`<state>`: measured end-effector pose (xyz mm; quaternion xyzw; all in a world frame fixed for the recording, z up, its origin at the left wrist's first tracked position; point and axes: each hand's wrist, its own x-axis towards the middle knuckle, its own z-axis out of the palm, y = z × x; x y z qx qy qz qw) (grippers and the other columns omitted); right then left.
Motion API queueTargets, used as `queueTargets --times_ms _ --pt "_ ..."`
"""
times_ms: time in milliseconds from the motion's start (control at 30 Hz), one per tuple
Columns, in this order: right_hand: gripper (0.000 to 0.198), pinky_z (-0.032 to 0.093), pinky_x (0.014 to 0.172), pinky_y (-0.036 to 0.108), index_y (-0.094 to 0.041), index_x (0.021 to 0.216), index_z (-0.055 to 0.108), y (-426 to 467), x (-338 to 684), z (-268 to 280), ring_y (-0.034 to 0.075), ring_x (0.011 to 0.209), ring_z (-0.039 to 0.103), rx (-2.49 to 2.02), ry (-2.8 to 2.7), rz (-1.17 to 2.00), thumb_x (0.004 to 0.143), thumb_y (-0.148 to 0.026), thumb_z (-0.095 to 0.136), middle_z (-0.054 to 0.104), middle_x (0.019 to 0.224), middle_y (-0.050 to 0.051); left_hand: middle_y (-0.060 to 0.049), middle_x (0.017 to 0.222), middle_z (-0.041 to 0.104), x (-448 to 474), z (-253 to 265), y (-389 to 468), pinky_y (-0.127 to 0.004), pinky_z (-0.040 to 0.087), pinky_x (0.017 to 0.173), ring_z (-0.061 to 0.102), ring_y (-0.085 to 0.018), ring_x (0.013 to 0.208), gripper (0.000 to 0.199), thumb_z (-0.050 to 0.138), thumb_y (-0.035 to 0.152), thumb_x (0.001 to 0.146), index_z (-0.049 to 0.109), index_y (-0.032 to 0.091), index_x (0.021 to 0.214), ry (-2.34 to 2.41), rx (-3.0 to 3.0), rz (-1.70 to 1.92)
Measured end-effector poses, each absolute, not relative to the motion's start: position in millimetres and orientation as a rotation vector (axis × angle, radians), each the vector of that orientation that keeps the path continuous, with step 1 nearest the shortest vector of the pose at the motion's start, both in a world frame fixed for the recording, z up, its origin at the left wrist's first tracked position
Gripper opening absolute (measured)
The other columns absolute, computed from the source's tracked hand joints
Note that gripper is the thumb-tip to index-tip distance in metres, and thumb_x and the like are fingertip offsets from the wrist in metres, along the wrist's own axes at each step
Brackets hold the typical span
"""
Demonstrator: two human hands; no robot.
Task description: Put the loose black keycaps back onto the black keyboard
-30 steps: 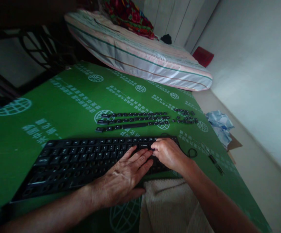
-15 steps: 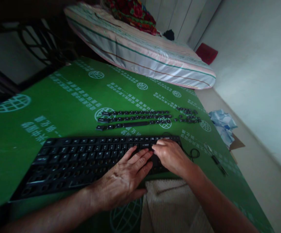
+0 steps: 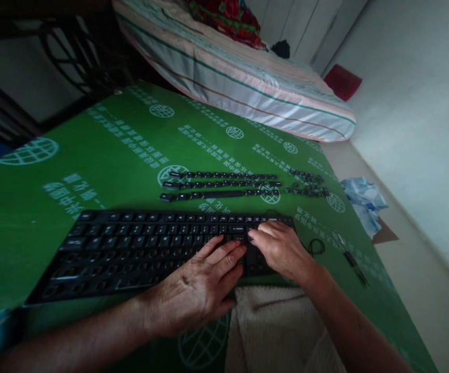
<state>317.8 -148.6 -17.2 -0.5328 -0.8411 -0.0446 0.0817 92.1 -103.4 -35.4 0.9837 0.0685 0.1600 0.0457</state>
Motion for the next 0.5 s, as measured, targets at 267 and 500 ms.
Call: queueTargets --times_ms 267,500 --pt "0.022 0.044 0.067 0.029 -0.016 0.094 0.065 -150.5 315.7 -16.6 0.016 0.068 0.053 -1.599 -2.567 -0.221 0.091 -0.015 0.043 0.058 0.07 0.004 -0.015 0.138 0.046 92.8 -37.6 -104.2 -0.049 0.024 0.11 0.035 -0.03 0.132 0.038 0.047 0.037 0.089 0.057 0.011 0.115 0.207 3.0 0.447" --pt "0.025 0.044 0.066 0.027 -0.015 0.1 0.066 -155.7 317.0 -23.8 0.015 0.067 0.051 -1.622 -2.462 -0.179 0.092 -0.015 0.042 0.056 0.067 0.003 -0.014 0.139 0.045 92.8 -36.7 -103.2 -0.048 0.023 0.111 0.034 -0.029 0.132 0.037 0.046 0.036 0.089 0.056 0.012 0.115 0.219 2.976 0.438"
